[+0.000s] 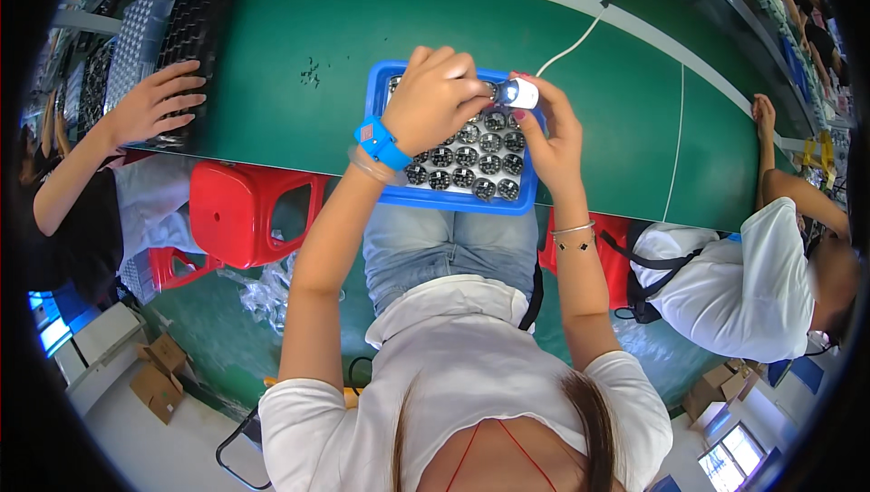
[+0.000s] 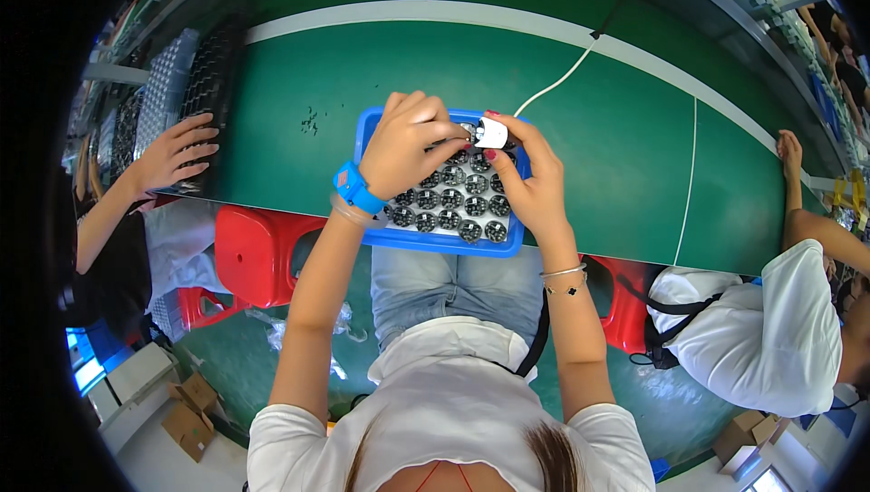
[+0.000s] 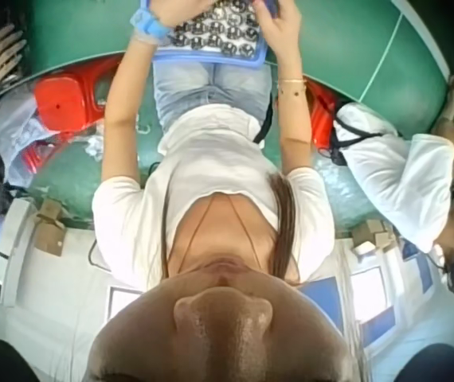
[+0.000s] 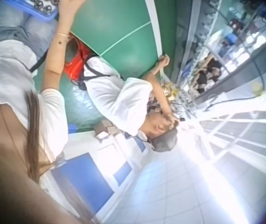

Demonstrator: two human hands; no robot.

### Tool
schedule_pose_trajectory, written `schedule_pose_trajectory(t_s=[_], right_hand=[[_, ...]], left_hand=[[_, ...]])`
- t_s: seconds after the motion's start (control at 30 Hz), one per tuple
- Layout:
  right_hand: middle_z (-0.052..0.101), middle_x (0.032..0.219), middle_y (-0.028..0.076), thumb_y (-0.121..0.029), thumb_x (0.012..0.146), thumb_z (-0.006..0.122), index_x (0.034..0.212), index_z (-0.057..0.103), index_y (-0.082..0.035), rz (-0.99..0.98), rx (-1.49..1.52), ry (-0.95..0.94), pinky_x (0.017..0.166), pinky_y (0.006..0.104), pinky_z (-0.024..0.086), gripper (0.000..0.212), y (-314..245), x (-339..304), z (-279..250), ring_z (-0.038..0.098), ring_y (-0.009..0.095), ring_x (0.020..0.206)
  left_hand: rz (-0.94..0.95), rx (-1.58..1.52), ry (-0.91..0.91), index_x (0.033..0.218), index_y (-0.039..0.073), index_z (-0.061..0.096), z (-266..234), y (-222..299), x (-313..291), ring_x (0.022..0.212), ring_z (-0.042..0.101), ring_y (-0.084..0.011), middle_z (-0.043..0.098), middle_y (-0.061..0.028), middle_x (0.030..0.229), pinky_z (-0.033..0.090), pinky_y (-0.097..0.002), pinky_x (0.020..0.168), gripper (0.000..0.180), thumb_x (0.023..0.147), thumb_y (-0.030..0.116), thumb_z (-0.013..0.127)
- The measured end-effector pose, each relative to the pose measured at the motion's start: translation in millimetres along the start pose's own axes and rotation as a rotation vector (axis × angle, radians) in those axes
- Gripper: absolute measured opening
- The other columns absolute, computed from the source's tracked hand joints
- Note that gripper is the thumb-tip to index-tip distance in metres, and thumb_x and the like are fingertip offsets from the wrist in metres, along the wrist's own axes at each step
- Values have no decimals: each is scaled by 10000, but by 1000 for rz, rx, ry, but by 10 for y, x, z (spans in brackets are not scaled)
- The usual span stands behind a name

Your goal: Scanning small electronic components with a handheld device and sorting them into trays.

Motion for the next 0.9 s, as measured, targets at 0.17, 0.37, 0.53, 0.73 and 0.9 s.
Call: schedule_pose_trajectory(t_s=[0.17, 0.37, 0.53, 0.73, 0.9], right_hand=[[575, 1234, 167, -41, 921, 562, 1241, 479, 15, 14, 144, 59, 1022, 360, 395, 335, 90, -3, 39, 542, 239, 1158], [570, 1230, 197, -106, 952, 535, 1272, 432, 13, -38, 259, 306, 1031, 381, 388, 357, -8, -22, -184, 546, 259, 1163], [591, 1207, 181, -63, 929, 559, 1249, 462, 20, -18, 134, 167, 995, 362, 418, 344, -32, -159, -116, 564, 244, 1133], [600, 1206, 155, 4, 880, 591, 1212, 513, 30, 42, -29, 46, 997, 346, 417, 342, 71, -204, 37, 566, 223, 1130], [638, 1103, 120, -11, 820, 640, 1156, 602, -24, -3, -98, 52, 879, 302, 475, 338, 102, -155, 170, 623, 214, 994]], left_hand=[[-19, 30, -16, 761, 128, 696, 48, -86, -16, 804, 516, -194, 513, -10, 750, 351, -337, 764, 71, 746, 196, 711], [-17, 126, -68, 753, 126, 693, 160, -203, -92, 808, 515, -195, 514, -10, 764, 351, -340, 767, 98, 771, 223, 692], [-97, 18, -42, 808, 117, 696, 29, -154, -121, 789, 507, -189, 515, -13, 770, 349, -337, 749, 108, 745, 200, 724], [19, 49, -155, 819, 118, 693, 143, -184, -252, 783, 503, -190, 517, -10, 771, 347, -329, 737, 112, 745, 196, 726], [16, -18, -59, 763, 113, 679, 48, -125, -251, 824, 519, -195, 524, -15, 785, 367, -349, 758, 100, 748, 206, 713]])
Point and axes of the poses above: each hand's wrist, its own x-axis towards the middle knuckle, its own z-axis out of the palm, y = z × x, the point moved 5 cm from there along x, towards the middle knuckle
